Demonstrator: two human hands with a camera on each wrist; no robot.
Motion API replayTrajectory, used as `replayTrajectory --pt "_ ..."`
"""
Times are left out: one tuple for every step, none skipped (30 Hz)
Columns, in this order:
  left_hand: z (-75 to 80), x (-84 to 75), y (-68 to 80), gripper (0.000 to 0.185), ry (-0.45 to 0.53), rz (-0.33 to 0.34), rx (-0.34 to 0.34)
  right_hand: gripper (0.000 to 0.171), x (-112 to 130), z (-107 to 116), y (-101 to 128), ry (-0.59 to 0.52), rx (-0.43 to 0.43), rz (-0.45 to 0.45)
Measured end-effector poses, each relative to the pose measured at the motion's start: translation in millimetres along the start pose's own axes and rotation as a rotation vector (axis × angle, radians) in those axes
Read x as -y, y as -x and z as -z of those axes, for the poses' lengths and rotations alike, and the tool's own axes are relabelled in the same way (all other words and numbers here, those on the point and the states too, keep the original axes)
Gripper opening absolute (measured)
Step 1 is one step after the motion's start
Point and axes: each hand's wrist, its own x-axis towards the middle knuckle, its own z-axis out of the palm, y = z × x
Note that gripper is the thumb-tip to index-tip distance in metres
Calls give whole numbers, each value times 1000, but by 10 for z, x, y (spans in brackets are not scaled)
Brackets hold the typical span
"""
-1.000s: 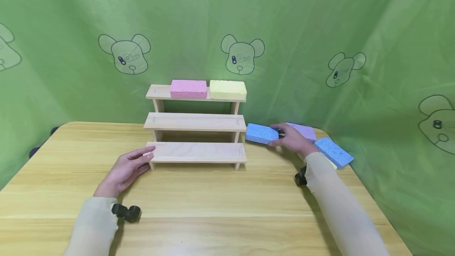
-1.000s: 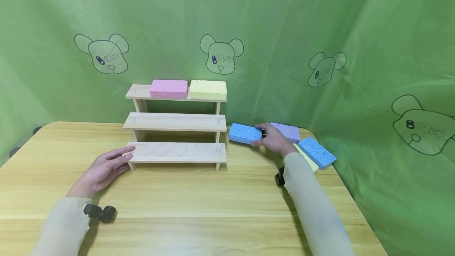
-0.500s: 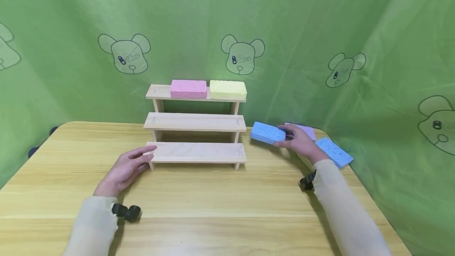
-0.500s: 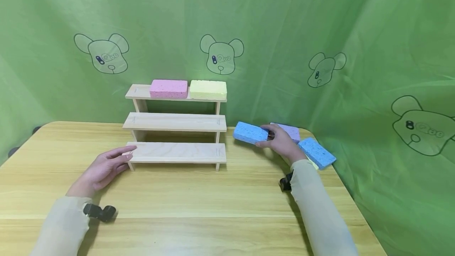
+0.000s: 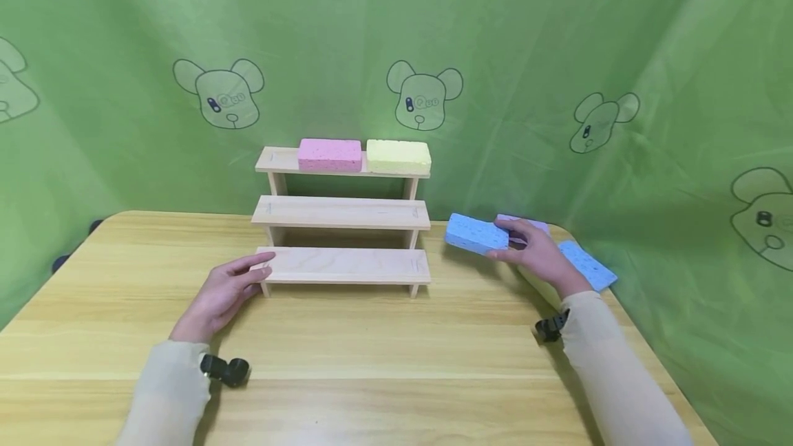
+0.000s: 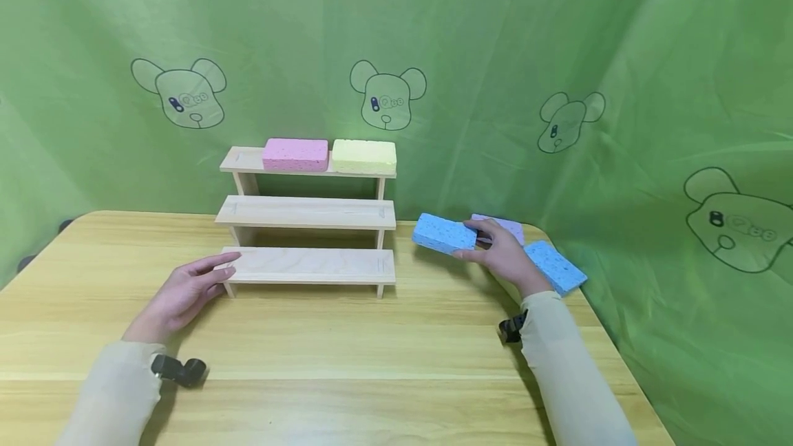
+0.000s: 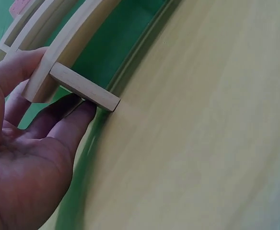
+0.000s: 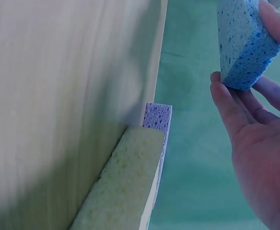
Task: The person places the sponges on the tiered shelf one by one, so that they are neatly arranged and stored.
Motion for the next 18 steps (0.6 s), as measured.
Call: replayTrajectory --pt "1 2 -1 50 0 -1 -2 71 4 3 9 -7 -8 1" --pt "3 5 -2 50 -1 -3 -2 70 7 7 21 -9 -12 6" --pt "5 7 -2 50 -2 -2 -1 68 15 10 32 -16 -22 5" --pt "8 9 -4 50 -5 -3 -1 67 23 14 44 -24 -27 5" --pt "9 9 -5 50 -5 -3 1 66 31 20 56 -26 -32 5" --pt "11 9 -7 50 -6 -4 2 65 41 25 70 -29 -35 5" --pt "13 9 -9 50 -7 -4 3 65 53 29 82 -32 -37 8" --pt "15 10 -10 50 -8 -4 3 64 63 31 93 -37 -39 14" --pt "17 11 -11 50 -10 -3 4 64 73 32 102 -41 -41 17" --pt "19 10 -11 51 -10 -2 4 63 80 33 111 -42 -43 22" --pt "20 9 -10 51 -10 -2 3 62 85 34 120 -39 -45 29" --pt "21 10 -9 51 -12 -1 4 62 92 32 128 -43 -48 36" --pt "22 10 -7 51 -14 0 4 61 94 32 135 -45 -50 45" --pt "22 10 -6 51 -14 2 6 60 98 32 143 -46 -53 50" --pt "21 9 -3 51 -14 3 8 60 102 34 154 -50 -56 54" --pt "20 7 -2 51 -14 4 8 59 108 37 167 -50 -61 56" --pt "19 6 -2 51 -13 3 9 58 113 42 179 -54 -64 56" --pt "19 4 -2 51 -14 2 9 58 124 47 192 -59 -69 52"
